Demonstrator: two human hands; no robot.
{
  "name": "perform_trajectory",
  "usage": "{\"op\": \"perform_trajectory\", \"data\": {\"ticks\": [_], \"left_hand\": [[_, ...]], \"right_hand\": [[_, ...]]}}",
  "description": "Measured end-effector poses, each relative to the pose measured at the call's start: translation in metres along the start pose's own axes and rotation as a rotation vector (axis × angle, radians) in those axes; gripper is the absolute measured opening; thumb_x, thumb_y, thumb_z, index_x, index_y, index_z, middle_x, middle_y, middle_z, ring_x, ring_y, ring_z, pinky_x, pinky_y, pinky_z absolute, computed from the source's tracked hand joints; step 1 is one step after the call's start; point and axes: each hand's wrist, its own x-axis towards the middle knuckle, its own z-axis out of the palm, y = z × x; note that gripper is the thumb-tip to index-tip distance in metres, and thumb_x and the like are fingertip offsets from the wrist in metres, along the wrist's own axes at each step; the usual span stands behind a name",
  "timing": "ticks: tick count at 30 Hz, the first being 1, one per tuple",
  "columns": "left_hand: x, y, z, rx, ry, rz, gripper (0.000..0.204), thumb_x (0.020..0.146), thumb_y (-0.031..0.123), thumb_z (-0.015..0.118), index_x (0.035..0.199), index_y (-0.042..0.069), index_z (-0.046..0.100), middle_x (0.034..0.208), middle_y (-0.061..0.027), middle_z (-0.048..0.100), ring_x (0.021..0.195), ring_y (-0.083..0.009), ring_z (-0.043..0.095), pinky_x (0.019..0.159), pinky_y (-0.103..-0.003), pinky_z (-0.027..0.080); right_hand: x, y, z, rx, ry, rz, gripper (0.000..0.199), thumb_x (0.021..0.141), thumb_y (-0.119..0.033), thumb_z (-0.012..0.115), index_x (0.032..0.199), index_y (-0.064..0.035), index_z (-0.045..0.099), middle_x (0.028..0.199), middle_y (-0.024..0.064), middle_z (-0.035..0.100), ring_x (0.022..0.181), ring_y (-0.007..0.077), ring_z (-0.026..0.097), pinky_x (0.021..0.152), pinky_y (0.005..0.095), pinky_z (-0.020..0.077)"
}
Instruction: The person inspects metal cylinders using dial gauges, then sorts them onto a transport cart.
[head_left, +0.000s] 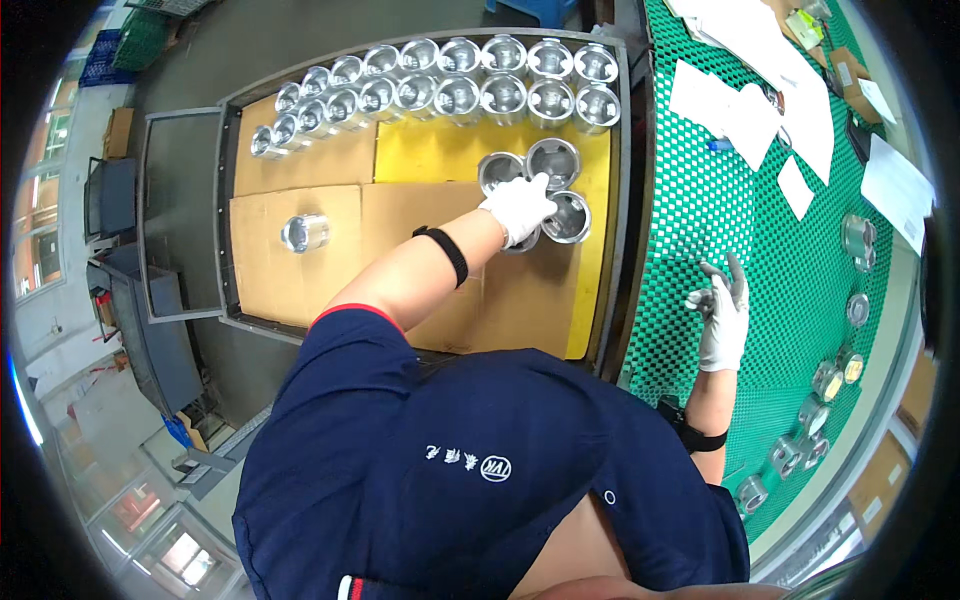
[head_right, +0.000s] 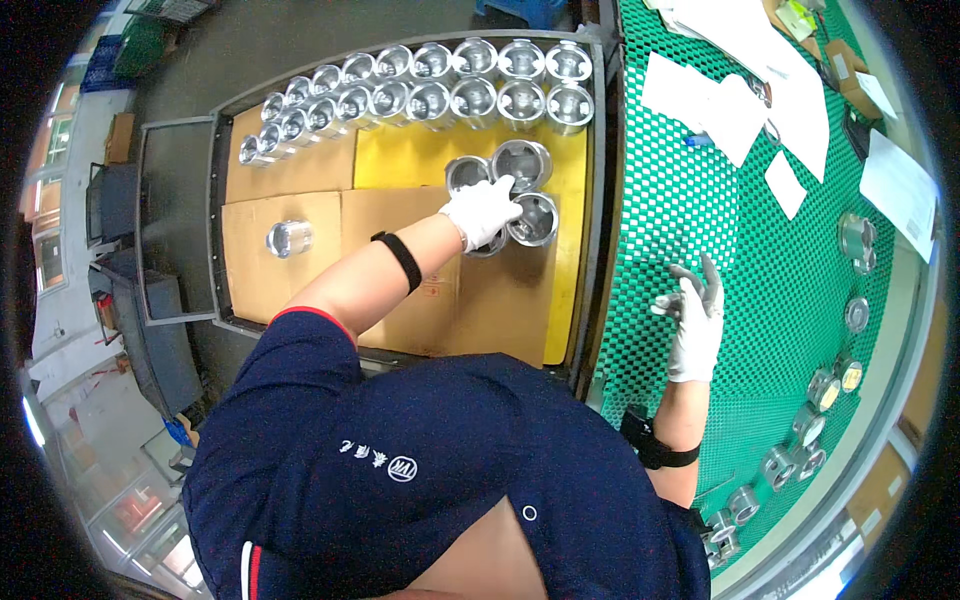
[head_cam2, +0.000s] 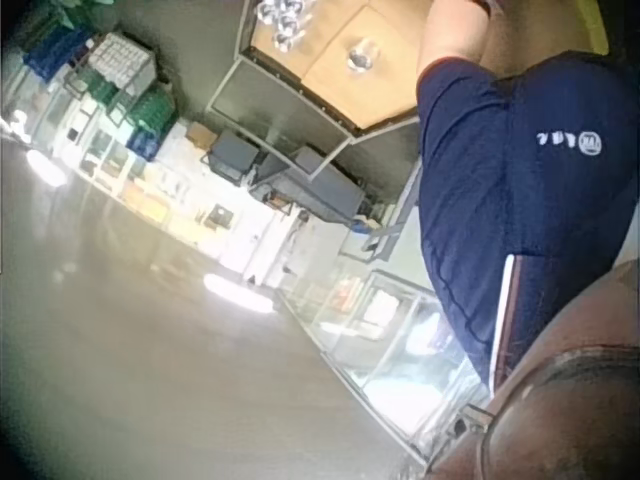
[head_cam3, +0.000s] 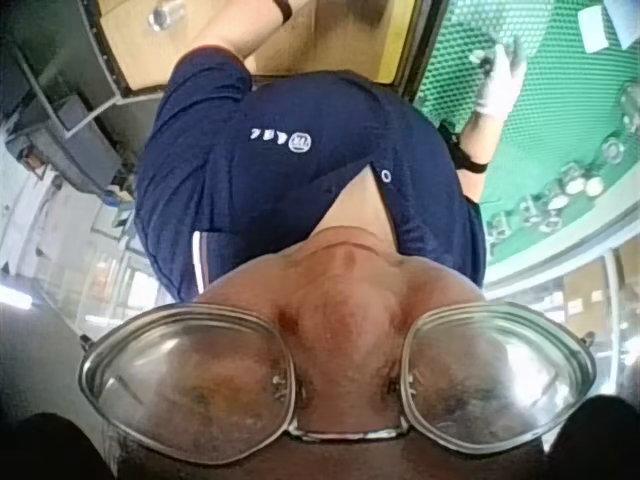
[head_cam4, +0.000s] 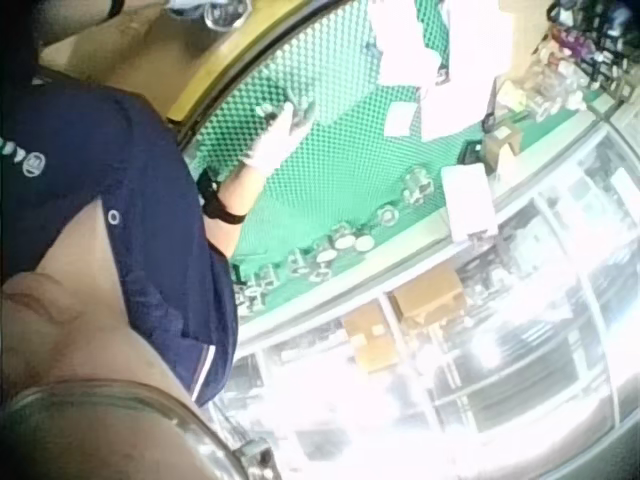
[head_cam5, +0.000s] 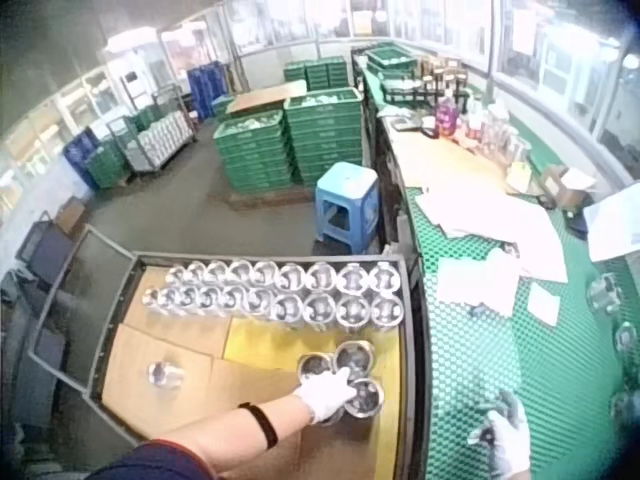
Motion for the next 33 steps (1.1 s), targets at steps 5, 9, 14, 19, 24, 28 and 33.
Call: {"op": "perform_trajectory", "data": {"ticks": [5, 9, 14, 19, 24, 28, 33], "left_hand": [[-0.088, -0.027, -0.009, 0.229, -0.003, 0.080, 0.023, 0.087, 0.021, 0.050, 0.105, 0.016, 0.063, 0.120, -0.0241, 0.049, 0.098, -0.0380, 0.060, 0.086, -0.044, 0.048], [-0.163, -0.051, -0.008, 0.159, -0.042, -0.068, 0.031, 0.084, 0.020, 0.054, 0.114, 0.016, 0.062, 0.119, -0.0237, 0.050, 0.105, -0.0378, 0.057, 0.093, -0.043, 0.046], [-0.237, -0.093, 0.004, 0.117, -0.032, -0.100, 0.039, 0.075, 0.019, 0.061, 0.113, 0.012, 0.063, 0.110, -0.0225, 0.062, 0.103, -0.0376, 0.060, 0.092, -0.041, 0.048], [-0.260, -0.122, 0.009, 0.059, -0.074, -0.040, 0.035, 0.075, 0.017, 0.060, 0.110, 0.010, 0.065, 0.110, -0.0208, 0.063, 0.102, -0.0367, 0.060, 0.090, -0.041, 0.048], [-0.258, -0.124, 0.011, 0.205, 0.021, 0.141, 0.033, 0.075, 0.019, 0.065, 0.106, 0.008, 0.066, 0.108, -0.0190, 0.063, 0.103, -0.0361, 0.059, 0.089, -0.041, 0.048], [-0.234, -0.080, 0.011, 0.269, -0.061, 0.244, 0.036, 0.071, 0.021, 0.071, 0.104, 0.007, 0.067, 0.110, -0.0199, 0.062, 0.101, -0.0381, 0.059, 0.091, -0.041, 0.047], [-0.215, 0.029, 0.024, 0.402, -0.041, 0.596, 0.030, 0.071, 0.018, 0.071, 0.099, 0.008, 0.068, 0.108, -0.0237, 0.061, 0.099, -0.0384, 0.059, 0.090, -0.041, 0.048]], "right_hand": [[-0.037, -0.012, 0.012, 0.003, -0.030, -0.066, 0.059, 0.093, -0.019, 0.054, 0.143, -0.0004, 0.028, 0.115, 0.0170, 0.059, 0.068, 0.0118, 0.060, 0.064, 0.0254, 0.0535], [-0.081, -0.022, 0.026, -0.049, -0.056, -0.133, 0.057, 0.094, -0.019, 0.053, 0.143, -0.0007, 0.029, 0.115, 0.0161, 0.059, 0.070, 0.0113, 0.061, 0.064, 0.0253, 0.0533], [-0.159, -0.023, 0.040, -0.045, -0.013, -0.209, 0.054, 0.095, -0.017, 0.051, 0.142, -0.0005, 0.032, 0.113, 0.0149, 0.060, 0.070, 0.0111, 0.060, 0.065, 0.0249, 0.0530], [-0.258, -0.014, 0.047, 0.036, 0.119, -0.205, 0.053, 0.093, -0.012, 0.053, 0.141, -0.0003, 0.033, 0.112, 0.0159, 0.060, 0.071, 0.0122, 0.061, 0.065, 0.0266, 0.0535], [-0.347, 0.013, 0.037, 0.247, 0.184, -0.083, 0.056, 0.090, -0.005, 0.056, 0.141, -0.0017, 0.032, 0.112, 0.0147, 0.057, 0.073, 0.0148, 0.061, 0.067, 0.0288, 0.0549], [-0.437, 0.043, 0.026, 0.296, 0.365, -0.012, 0.057, 0.090, -0.004, 0.056, 0.141, -0.0016, 0.032, 0.109, 0.0133, 0.056, 0.075, 0.0143, 0.061, 0.067, 0.0273, 0.0554], [-0.525, 0.086, 0.011, 0.409, 0.568, -0.008, 0.054, 0.091, -0.004, 0.056, 0.140, 0.0013, 0.033, 0.107, 0.0119, 0.057, 0.074, 0.0127, 0.060, 0.067, 0.0267, 0.0551]]}}
